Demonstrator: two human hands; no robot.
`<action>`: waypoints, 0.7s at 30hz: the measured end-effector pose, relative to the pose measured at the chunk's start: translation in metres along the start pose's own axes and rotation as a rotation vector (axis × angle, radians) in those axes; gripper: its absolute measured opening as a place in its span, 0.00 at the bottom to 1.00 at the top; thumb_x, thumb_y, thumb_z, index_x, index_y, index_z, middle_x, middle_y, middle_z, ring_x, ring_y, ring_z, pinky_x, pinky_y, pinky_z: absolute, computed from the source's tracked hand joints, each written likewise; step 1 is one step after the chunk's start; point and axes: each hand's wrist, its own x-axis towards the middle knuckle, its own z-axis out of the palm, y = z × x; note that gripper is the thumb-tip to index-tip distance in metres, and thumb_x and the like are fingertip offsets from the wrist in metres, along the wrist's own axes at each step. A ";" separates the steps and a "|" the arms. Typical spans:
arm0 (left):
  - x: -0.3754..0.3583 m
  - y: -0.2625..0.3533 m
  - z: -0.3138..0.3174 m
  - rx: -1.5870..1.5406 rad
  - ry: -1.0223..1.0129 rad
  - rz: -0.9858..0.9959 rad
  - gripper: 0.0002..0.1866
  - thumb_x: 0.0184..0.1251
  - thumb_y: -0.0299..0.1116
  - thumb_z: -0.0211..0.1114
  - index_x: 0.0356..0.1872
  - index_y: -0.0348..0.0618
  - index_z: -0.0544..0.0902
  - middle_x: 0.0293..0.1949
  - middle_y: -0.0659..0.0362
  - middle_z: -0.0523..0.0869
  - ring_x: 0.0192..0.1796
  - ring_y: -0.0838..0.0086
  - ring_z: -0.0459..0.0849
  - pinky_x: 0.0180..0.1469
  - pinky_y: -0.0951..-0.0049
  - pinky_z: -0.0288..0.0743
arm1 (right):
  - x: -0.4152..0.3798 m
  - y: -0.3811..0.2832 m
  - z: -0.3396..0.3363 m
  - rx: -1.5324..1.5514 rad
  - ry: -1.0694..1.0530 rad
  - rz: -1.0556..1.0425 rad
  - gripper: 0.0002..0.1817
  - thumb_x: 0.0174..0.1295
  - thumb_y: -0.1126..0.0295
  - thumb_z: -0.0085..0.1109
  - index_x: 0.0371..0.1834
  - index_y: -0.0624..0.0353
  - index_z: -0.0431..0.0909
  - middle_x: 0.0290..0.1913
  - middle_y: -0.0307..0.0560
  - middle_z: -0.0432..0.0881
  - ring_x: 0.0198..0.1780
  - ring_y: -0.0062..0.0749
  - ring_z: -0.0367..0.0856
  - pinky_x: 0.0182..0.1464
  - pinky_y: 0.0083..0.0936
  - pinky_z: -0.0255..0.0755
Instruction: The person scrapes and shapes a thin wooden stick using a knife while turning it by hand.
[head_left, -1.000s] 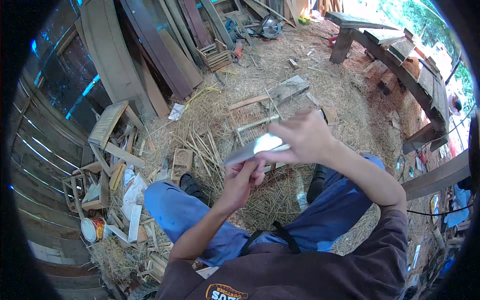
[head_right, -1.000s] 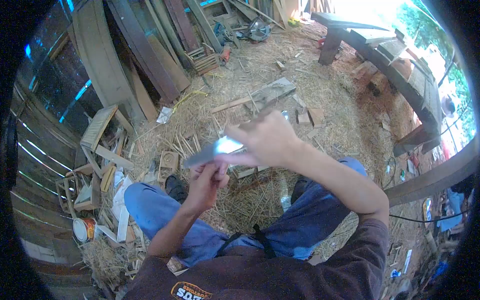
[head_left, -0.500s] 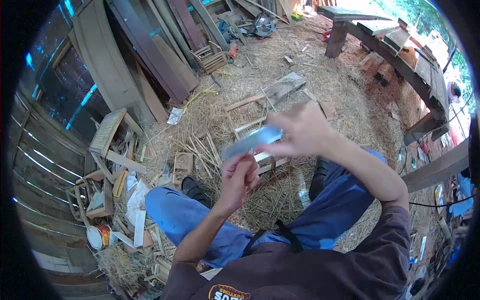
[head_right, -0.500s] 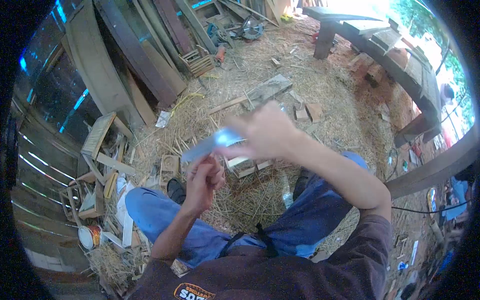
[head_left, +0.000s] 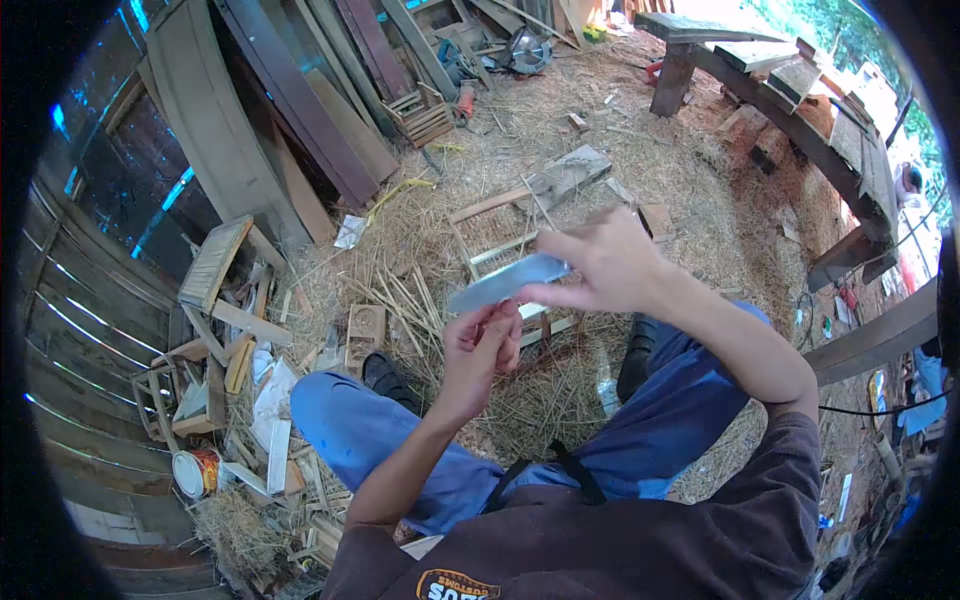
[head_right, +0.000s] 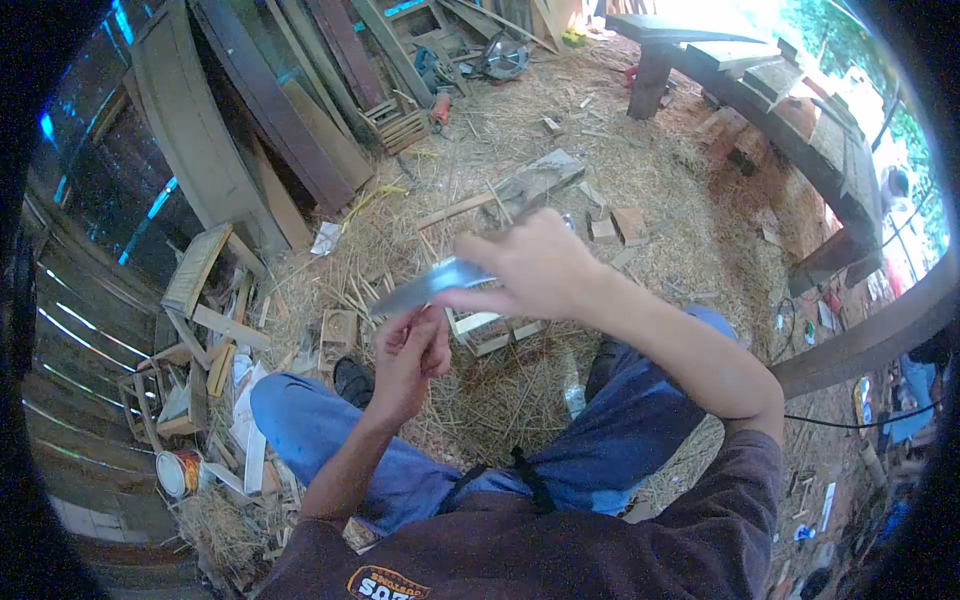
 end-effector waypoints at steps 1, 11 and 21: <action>0.000 0.000 0.000 -0.034 0.002 -0.017 0.20 0.77 0.31 0.56 0.67 0.44 0.74 0.27 0.69 0.70 0.23 0.85 0.61 0.23 0.81 0.53 | -0.001 -0.003 0.005 0.009 0.028 -0.036 0.28 0.61 0.35 0.58 0.32 0.52 0.78 0.14 0.46 0.78 0.16 0.43 0.80 0.21 0.36 0.71; -0.006 0.016 0.010 -0.160 -0.018 -0.085 0.11 0.78 0.33 0.57 0.55 0.45 0.80 0.24 0.72 0.62 0.23 0.86 0.58 0.23 0.80 0.51 | 0.008 0.011 -0.007 0.047 0.262 0.093 0.23 0.56 0.43 0.69 0.30 0.53 0.78 0.12 0.39 0.73 0.14 0.37 0.76 0.19 0.34 0.66; 0.002 0.015 0.003 -0.098 0.058 0.003 0.08 0.77 0.34 0.59 0.50 0.45 0.81 0.23 0.73 0.63 0.22 0.87 0.58 0.22 0.81 0.49 | 0.004 0.009 -0.002 -0.054 0.092 -0.001 0.24 0.56 0.41 0.67 0.27 0.50 0.77 0.14 0.39 0.76 0.15 0.36 0.77 0.21 0.32 0.66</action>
